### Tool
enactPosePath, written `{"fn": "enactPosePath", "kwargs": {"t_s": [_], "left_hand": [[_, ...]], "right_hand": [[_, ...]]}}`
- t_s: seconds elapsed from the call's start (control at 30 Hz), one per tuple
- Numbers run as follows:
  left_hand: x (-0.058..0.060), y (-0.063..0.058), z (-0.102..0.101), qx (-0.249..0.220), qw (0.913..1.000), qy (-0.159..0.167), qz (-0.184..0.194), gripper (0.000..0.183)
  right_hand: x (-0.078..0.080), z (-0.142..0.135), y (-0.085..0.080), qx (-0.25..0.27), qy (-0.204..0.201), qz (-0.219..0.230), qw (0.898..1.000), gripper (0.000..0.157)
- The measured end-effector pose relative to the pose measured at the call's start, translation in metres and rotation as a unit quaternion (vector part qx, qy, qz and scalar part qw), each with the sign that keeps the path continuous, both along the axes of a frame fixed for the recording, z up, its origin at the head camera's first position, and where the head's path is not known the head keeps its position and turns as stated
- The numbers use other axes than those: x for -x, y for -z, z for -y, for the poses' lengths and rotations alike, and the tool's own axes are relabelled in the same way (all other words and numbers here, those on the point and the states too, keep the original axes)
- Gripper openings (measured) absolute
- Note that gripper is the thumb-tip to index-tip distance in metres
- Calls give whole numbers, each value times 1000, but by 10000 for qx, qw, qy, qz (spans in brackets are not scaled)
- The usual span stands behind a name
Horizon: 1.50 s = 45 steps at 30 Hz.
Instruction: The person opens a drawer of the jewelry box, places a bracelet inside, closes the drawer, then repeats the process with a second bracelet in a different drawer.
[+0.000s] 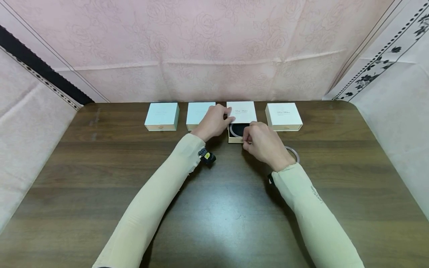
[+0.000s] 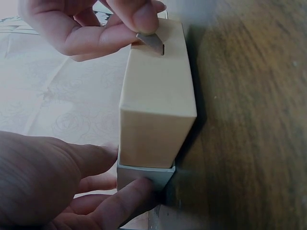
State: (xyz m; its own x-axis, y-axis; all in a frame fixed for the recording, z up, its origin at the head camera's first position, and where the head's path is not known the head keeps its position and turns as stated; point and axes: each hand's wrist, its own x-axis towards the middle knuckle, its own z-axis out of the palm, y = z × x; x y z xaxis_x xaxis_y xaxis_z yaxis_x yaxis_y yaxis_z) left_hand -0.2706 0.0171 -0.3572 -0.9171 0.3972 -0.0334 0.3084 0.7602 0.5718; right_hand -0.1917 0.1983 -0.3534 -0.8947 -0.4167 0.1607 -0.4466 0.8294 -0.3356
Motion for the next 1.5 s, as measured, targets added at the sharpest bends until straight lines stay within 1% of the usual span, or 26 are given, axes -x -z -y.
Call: {"fn": "enactPosePath", "kwargs": {"t_s": [0.23, 0.5, 0.8, 1.1, 1.5], "left_hand": [[0, 0, 0, -4, 10000, 3, -5, 39], [0, 1, 0, 55, 10000, -20, -25, 39], [0, 1, 0, -4, 10000, 25, -37, 38], [0, 1, 0, -22, 10000, 19, 11, 37], [0, 0, 0, -56, 10000, 13, -2, 38]], "right_hand": [[1, 0, 0, -12, -2, 66, 10000, 11], [4, 0, 0, -117, 46, 185, 9998, 8], [5, 1, 0, -48, 19, 157, 9999, 10], [6, 1, 0, -57, 133, 277, 9995, 10], [10, 1, -1, -79, 122, 187, 9997, 12]]}}
